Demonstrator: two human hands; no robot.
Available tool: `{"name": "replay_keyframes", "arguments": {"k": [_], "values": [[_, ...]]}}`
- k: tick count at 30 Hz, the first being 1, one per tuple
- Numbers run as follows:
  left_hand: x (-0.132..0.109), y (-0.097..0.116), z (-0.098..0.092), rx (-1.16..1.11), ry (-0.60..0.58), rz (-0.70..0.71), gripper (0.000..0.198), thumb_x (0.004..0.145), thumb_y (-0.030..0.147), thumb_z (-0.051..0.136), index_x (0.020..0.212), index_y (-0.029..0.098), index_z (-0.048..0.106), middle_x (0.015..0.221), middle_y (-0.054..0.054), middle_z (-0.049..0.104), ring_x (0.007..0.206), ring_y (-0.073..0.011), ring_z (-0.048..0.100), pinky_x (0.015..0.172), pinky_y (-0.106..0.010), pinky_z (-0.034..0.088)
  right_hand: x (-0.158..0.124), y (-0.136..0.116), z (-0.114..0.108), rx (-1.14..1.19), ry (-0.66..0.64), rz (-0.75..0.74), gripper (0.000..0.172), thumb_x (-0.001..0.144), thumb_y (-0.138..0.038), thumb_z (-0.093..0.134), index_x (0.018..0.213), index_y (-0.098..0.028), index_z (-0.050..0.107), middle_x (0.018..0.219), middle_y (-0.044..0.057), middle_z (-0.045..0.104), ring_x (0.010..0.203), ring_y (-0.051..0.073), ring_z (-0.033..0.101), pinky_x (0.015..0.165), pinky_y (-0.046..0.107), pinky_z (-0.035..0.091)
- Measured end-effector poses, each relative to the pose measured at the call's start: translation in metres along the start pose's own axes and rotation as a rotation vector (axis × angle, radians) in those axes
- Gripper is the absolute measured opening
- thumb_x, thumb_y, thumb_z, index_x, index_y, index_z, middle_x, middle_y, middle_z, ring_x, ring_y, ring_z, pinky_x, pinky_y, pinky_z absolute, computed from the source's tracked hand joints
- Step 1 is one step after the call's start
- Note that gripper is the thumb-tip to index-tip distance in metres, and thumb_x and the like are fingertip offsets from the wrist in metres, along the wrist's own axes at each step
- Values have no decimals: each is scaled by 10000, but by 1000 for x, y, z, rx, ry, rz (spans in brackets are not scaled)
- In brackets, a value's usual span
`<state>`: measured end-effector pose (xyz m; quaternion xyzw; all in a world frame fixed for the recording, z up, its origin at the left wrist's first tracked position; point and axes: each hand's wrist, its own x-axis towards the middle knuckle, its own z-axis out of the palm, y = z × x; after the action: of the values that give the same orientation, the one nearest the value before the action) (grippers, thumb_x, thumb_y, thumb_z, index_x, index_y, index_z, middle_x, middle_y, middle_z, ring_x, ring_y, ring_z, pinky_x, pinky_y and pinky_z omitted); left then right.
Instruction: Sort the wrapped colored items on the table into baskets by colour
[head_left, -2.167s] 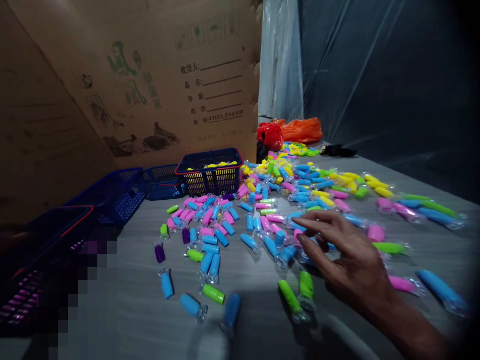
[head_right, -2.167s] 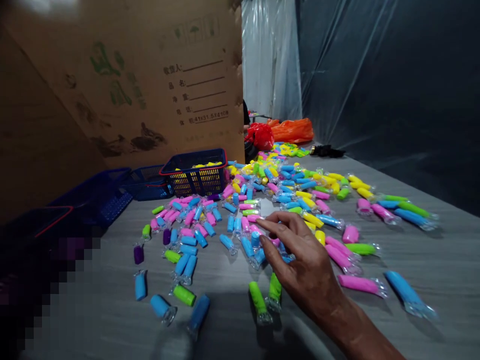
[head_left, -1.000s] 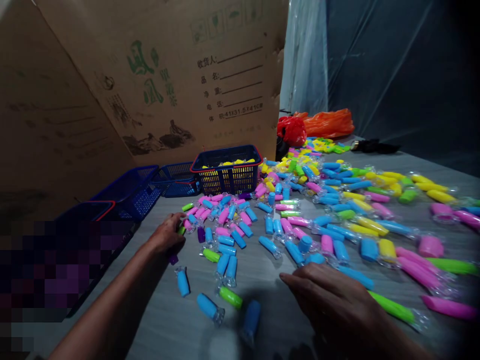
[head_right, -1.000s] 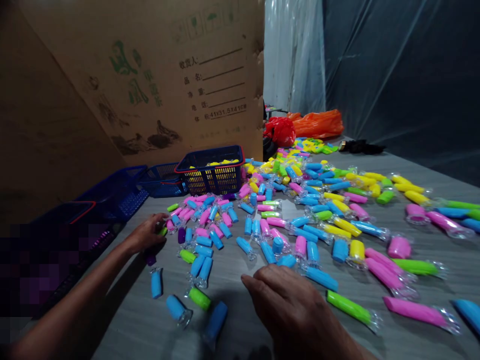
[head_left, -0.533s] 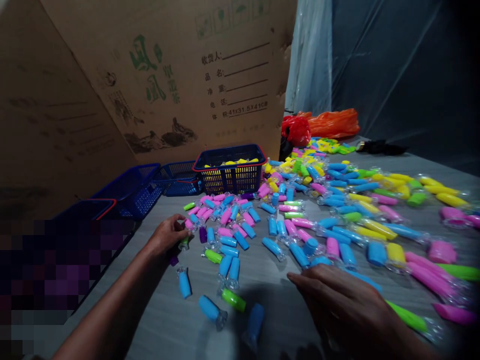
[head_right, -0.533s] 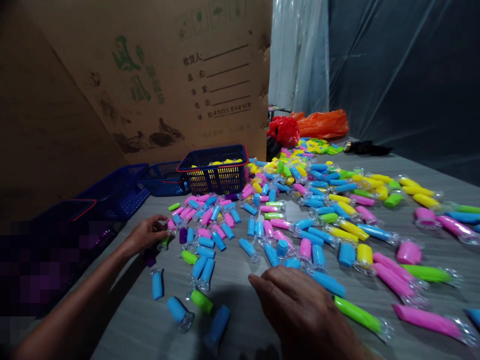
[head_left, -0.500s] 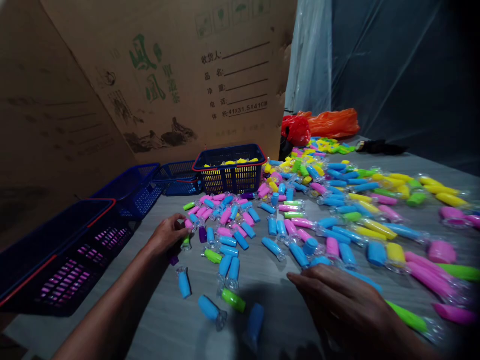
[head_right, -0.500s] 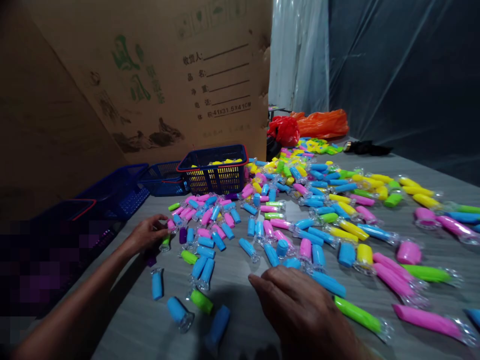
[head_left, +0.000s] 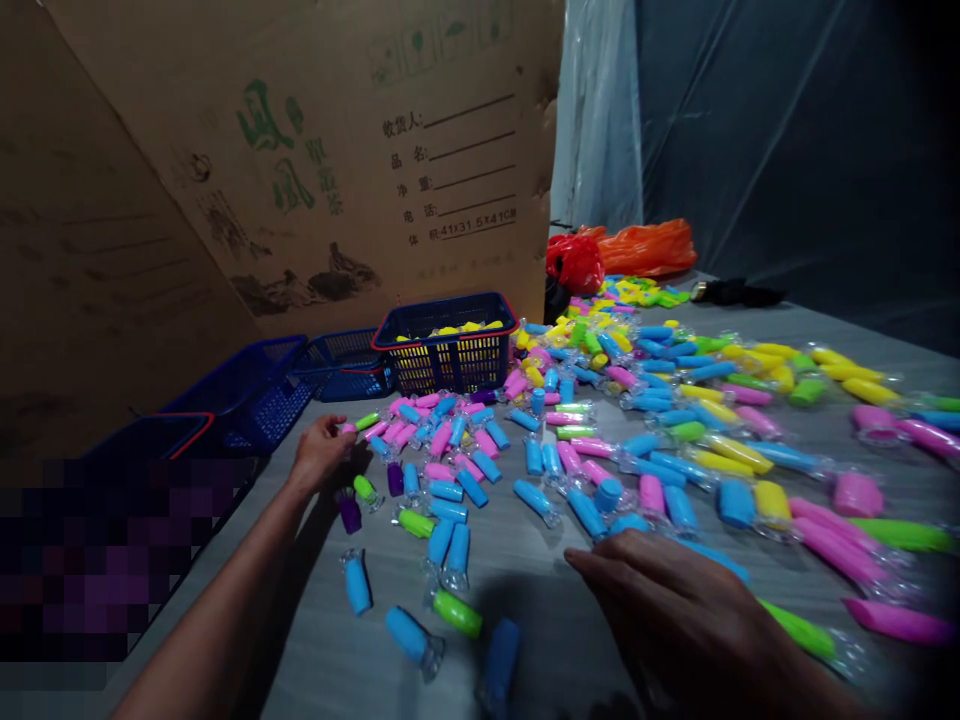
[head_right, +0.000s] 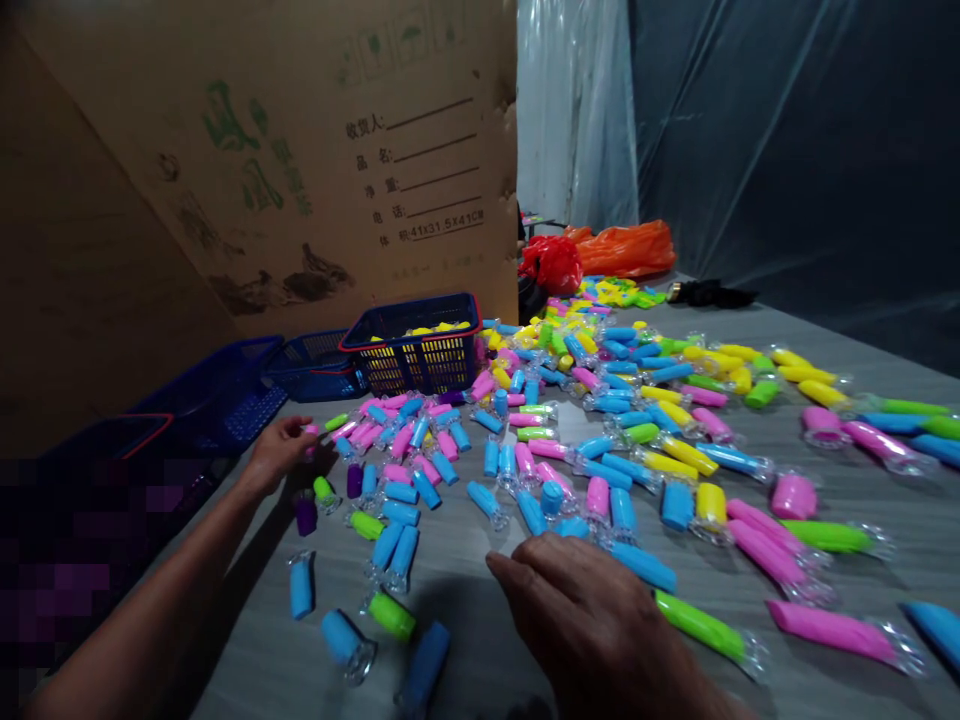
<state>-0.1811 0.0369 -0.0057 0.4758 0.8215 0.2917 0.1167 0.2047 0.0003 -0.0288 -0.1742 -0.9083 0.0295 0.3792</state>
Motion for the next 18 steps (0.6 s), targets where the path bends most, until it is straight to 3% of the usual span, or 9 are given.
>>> {"name": "replay_keyframes", "arguments": {"k": [4, 7, 11, 18], "values": [[3, 19, 6, 140, 6, 156, 242, 783, 288, 420, 864, 150, 602, 775, -38, 532, 837, -200, 554, 757, -303, 453, 2, -3, 1, -9, 39, 7, 249, 865, -15, 372, 1022, -137, 522, 642, 6, 477, 535, 115, 431, 479, 234, 288], [6, 32, 20, 252, -29, 238, 267, 756, 317, 498, 942, 167, 617, 936, -64, 482, 935, -216, 531, 873, -329, 420, 6, -4, 0, -6, 63, 12, 251, 865, -9, 365, 1011, -137, 523, 632, 0, 469, 531, 111, 423, 474, 228, 285], [10, 40, 33, 387, -148, 250, 535, 617, 430, 682, 1096, 209, 592, 1050, -85, 444, 899, -236, 565, 845, -333, 448, 7, -4, -2, -12, 69, 19, 234, 867, -16, 368, 984, -140, 529, 615, -10, 448, 509, 103, 395, 461, 230, 265], [17, 48, 31, 579, -287, 183, 584, 618, 426, 671, 1152, 212, 567, 1108, -137, 528, 937, -281, 588, 839, -352, 447, 1, 1, 1, -16, 41, -14, 216, 875, -41, 382, 1019, -115, 524, 659, 14, 483, 536, 115, 423, 479, 240, 285]]}}
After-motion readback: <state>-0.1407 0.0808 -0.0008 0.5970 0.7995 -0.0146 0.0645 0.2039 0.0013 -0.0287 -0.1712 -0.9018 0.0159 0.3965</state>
